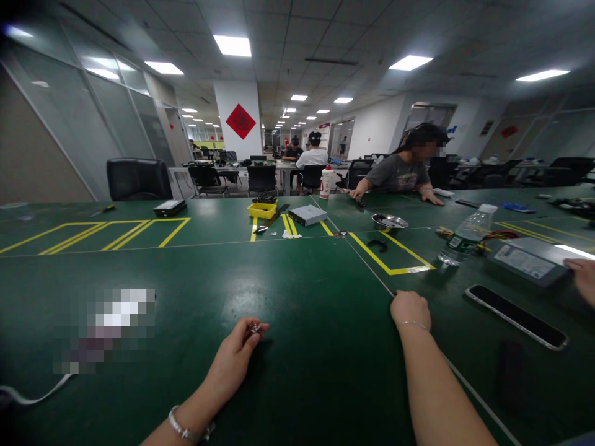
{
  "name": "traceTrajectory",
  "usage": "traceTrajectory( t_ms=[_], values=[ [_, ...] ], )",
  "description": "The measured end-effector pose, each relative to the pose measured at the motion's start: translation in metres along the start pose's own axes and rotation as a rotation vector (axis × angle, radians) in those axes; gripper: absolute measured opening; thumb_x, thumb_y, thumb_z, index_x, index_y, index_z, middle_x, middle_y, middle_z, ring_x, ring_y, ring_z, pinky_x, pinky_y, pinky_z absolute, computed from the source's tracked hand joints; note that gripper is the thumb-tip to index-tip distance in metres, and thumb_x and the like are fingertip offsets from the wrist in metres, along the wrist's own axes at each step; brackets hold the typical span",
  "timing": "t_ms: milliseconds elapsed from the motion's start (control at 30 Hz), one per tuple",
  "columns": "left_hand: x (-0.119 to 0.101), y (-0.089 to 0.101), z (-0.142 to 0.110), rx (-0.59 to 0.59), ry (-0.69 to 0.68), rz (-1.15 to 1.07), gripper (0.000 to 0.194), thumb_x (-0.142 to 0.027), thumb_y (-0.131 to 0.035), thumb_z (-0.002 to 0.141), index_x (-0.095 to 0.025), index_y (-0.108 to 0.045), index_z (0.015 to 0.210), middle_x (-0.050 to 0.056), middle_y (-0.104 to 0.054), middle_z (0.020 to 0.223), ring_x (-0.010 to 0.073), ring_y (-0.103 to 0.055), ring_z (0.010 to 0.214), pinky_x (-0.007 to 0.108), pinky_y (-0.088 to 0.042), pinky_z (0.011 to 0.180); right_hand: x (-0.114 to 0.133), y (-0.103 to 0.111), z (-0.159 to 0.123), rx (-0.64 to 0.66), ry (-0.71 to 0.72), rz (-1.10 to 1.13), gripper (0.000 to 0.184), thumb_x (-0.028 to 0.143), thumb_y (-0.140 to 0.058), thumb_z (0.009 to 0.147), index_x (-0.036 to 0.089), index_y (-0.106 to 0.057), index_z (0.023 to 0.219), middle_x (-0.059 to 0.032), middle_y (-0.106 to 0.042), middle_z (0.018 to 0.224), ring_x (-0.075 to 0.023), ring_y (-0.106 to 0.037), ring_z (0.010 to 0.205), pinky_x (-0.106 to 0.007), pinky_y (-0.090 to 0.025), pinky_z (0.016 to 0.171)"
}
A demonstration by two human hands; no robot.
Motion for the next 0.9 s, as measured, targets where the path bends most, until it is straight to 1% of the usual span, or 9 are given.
traceTrajectory(
  t_ms=[67,133,233,300,400,500,633,767,900],
  values=[
    [0.002,0.000,0.001,-0.010,0.000,-0.029,0.020,-0.025,-0.039,0.082,-0.020,-0.045,0.100,0.006,-0.062,0.104,0.0168,-0.058,0.095,0.033,-0.042,0.085,0.008,0.007,-0.006,0.029,-0.032,-0.052,0.035,0.015,-0.036,0.075,0.011,-0.067,0.091,-0.0205,-0.059,0.092,-0.0320,-0.056,0.087,-0.039,-0.042,0.068],
    [0.002,-0.001,0.001,-0.009,-0.009,-0.060,0.018,-0.023,-0.041,0.081,-0.020,-0.045,0.098,0.006,-0.063,0.102,0.0168,-0.057,0.096,0.033,-0.042,0.085,0.018,0.015,-0.012,0.026,-0.037,-0.053,0.034,0.017,-0.037,0.076,0.013,-0.066,0.093,-0.0190,-0.058,0.094,-0.0299,-0.056,0.085,-0.038,-0.042,0.067],
    [-0.002,-0.003,0.000,0.019,-0.024,-0.062,0.012,-0.023,-0.044,0.078,-0.020,-0.047,0.090,0.005,-0.065,0.094,0.0170,-0.059,0.090,0.032,-0.043,0.079,0.044,0.025,-0.022,-0.036,0.048,0.081,0.032,0.023,-0.042,0.076,0.013,-0.064,0.097,-0.0159,-0.057,0.100,-0.0249,-0.056,0.087,-0.035,-0.042,0.073],
    [-0.005,-0.004,0.000,0.045,-0.025,-0.016,0.010,-0.025,-0.045,0.078,-0.020,-0.048,0.086,0.002,-0.065,0.087,0.0167,-0.060,0.082,0.030,-0.044,0.073,0.066,0.026,-0.031,0.004,0.125,0.256,0.031,0.029,-0.045,0.076,0.014,-0.064,0.094,-0.0121,-0.059,0.097,-0.0213,-0.056,0.085,-0.031,-0.042,0.074],
    [-0.006,-0.003,0.000,0.047,-0.019,0.058,0.013,-0.029,-0.045,0.078,-0.020,-0.051,0.085,0.001,-0.063,0.079,0.0162,-0.059,0.075,0.029,-0.043,0.069,0.106,0.020,-0.055,0.215,0.222,0.610,0.034,0.038,-0.043,0.078,0.016,-0.063,0.093,-0.0059,-0.062,0.082,-0.0163,-0.057,0.073,-0.029,-0.043,0.066],
    [-0.006,-0.001,0.001,0.036,-0.022,0.068,0.017,-0.031,-0.041,0.081,-0.020,-0.052,0.088,0.000,-0.063,0.078,0.0156,-0.058,0.075,0.028,-0.042,0.069,0.150,0.017,-0.091,0.440,0.311,0.968,0.032,0.040,-0.046,0.077,0.015,-0.062,0.091,-0.0023,-0.060,0.072,-0.0128,-0.056,0.063,-0.028,-0.044,0.061],
    [-0.007,-0.001,0.002,0.047,-0.049,0.050,0.025,-0.033,-0.034,0.084,-0.019,-0.053,0.092,0.001,-0.063,0.077,0.0148,-0.057,0.072,0.027,-0.042,0.069,0.197,0.016,-0.142,0.694,0.302,1.275,0.028,0.040,-0.054,0.073,0.015,-0.059,0.082,0.0012,-0.055,0.063,-0.0101,-0.052,0.055,-0.026,-0.042,0.054],
    [-0.010,-0.002,0.002,0.049,-0.081,0.025,0.026,-0.033,-0.033,0.085,-0.019,-0.055,0.091,0.001,-0.063,0.077,0.0145,-0.057,0.072,0.026,-0.043,0.069,0.219,0.012,-0.177,0.880,0.199,1.435,0.029,0.041,-0.063,0.066,0.014,-0.061,0.078,0.0007,-0.056,0.062,-0.0093,-0.052,0.055,-0.025,-0.041,0.055],
    [-0.015,-0.002,0.001,0.032,-0.124,0.053,0.019,-0.027,-0.042,0.079,-0.020,-0.058,0.087,0.001,-0.063,0.079,0.0151,-0.056,0.072,0.026,-0.042,0.067,0.224,0.007,-0.187,0.981,0.157,1.510,0.029,0.035,-0.067,0.062,0.014,-0.064,0.082,-0.0018,-0.059,0.070,-0.0096,-0.053,0.061,-0.026,-0.042,0.061]
  ],
)
Point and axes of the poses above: each hand's wrist, its own z-axis towards the middle knuckle, its own y-axis out of the back of the hand, x = y × z, the point moved 5 cm from there along z, towards the middle knuckle
